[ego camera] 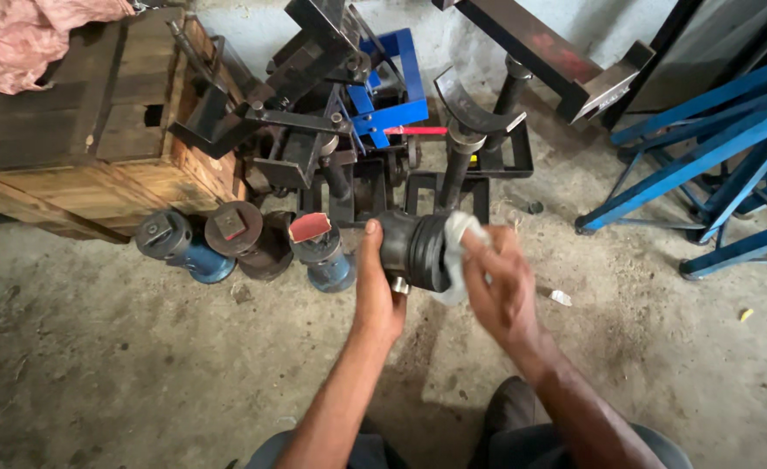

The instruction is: The person wipes a metal engine piston with a cloth and then uses a piece of sandpaper to scrub specific areas of the piston surface.

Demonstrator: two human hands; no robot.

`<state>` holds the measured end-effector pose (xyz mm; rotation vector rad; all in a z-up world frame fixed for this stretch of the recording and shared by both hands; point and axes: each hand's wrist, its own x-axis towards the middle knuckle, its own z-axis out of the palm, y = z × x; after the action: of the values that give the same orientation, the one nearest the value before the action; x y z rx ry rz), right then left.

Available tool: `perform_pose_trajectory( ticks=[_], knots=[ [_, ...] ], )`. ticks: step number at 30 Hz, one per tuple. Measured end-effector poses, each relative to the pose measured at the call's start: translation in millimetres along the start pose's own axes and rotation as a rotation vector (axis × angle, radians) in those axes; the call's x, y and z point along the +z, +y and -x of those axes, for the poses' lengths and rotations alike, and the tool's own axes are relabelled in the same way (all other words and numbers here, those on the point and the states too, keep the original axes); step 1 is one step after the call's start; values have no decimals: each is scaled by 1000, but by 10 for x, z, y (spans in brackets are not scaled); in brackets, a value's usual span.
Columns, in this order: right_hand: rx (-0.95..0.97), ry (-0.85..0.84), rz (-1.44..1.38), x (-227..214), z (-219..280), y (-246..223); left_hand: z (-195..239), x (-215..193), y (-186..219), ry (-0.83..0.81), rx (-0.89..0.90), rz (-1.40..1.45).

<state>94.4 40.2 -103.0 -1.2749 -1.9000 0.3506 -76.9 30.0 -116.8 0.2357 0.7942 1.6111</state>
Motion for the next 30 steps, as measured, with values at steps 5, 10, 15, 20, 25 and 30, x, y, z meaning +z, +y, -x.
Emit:
perform_pose_trajectory(
  ticks=[5,10,15,20,25,30],
  knots=[
    [-92,131,-51,-110,-50,99,14,49,-11,-113,-45,138],
    [-209,53,103,-12,54,67,28,10,-29,-84,-44,51],
    [-5,68,-19,-192,-122,126,2,42,110,-39,-146,161],
    [5,8,-58,-164,-99,-197,-67,32,65,3,-118,70],
    [-247,-108,-78,-153,179,-466,-131,-41,-2,58,-158,158],
    [-136,-135,99,-14,35,13,-175,-76,123,101,-200,277]
  ],
)
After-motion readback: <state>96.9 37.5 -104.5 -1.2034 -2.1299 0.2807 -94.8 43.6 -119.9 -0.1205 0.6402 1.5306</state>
